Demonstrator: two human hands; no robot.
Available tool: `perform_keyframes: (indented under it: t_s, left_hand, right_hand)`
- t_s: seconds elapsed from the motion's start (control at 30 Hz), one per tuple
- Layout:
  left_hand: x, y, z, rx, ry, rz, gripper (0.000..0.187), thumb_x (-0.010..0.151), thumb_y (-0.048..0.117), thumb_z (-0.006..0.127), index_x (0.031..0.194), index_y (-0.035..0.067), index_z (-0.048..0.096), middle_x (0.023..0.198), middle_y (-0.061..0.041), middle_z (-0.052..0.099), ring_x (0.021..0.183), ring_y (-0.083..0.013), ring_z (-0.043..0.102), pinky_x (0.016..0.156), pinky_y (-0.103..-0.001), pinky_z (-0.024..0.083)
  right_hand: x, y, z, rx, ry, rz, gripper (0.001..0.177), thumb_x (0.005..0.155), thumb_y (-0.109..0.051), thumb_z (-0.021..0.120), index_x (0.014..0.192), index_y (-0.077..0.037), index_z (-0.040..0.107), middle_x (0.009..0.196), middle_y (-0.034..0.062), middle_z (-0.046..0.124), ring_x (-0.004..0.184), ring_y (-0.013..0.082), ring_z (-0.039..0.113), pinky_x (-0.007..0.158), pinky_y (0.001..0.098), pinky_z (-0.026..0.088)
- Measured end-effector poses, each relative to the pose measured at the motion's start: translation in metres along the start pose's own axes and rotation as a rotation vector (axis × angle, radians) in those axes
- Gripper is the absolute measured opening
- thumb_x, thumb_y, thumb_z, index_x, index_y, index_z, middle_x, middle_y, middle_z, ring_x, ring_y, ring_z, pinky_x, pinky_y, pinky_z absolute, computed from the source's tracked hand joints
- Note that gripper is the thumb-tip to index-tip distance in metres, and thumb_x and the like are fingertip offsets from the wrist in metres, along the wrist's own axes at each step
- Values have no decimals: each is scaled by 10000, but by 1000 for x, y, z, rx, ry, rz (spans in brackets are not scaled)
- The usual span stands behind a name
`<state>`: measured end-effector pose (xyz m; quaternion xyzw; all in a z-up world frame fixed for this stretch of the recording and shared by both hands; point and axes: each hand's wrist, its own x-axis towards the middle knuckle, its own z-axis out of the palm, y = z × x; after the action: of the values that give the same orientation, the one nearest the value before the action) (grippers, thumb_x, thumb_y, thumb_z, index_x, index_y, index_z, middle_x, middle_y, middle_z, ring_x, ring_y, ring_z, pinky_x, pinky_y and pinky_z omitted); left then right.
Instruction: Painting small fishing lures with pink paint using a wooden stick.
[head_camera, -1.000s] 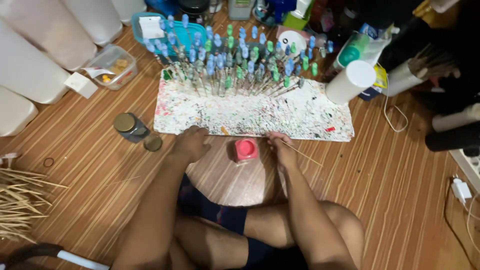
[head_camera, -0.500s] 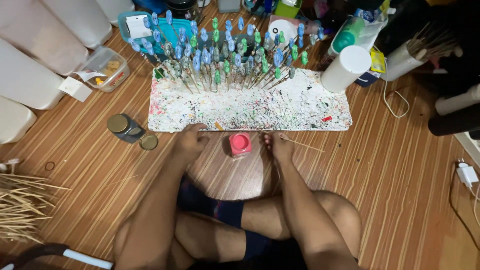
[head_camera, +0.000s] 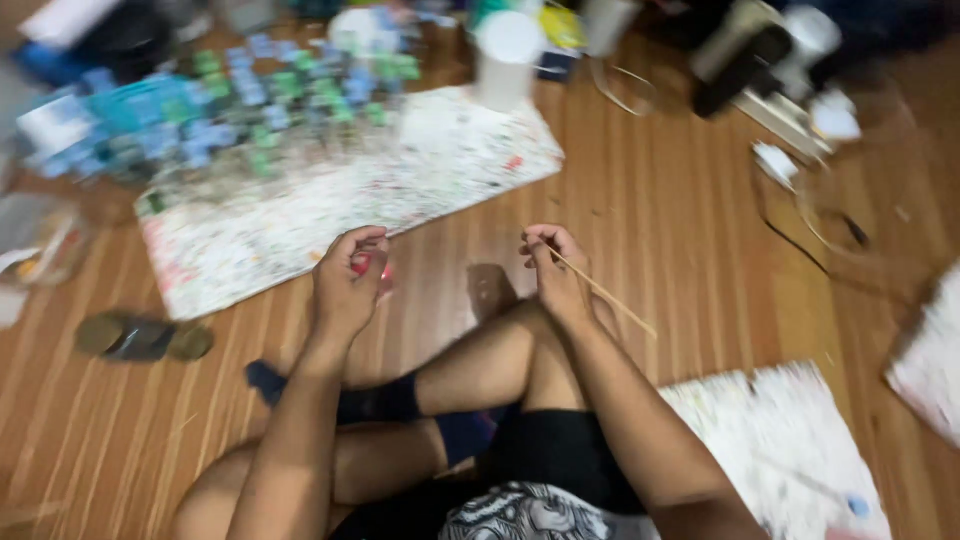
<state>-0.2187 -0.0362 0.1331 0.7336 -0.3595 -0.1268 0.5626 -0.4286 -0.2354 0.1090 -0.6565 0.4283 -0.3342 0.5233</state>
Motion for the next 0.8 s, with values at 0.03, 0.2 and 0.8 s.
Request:
perform_keyframes:
  t_s: [0.03,0.2,0.8]
  left_hand:
    - [4,10,15,-13,-52,16,273,903,84,684,1165,141,733,1067,-119,726,1062,-291,712,911,-389,558]
    - [8,69,104,-73,-332,197,226,958,224,717,1170,152,749,1011,-109,739,1022,-306,717,888,-384,579]
    - [-111,160,345,-247,-1121,375,229,921,162,706,1142,106,732,978,-149,734,935,-320,736,789,-397,577]
  right_hand:
    - [-15,-5,-23,-1,54,15,142,974,-170,653,1072,-138,750,864,76,745,703,150,711,595,265,573]
    - [-78,4,-126,-117,306,19,225,1047,-206,566,1163,-141,748,910,106,749,778,194,677,740,316,571]
    - [-253,189,-288,-140,867,543,221,978,-357,708,958,-150,782,821,104,760,847,233,724,821,404,552]
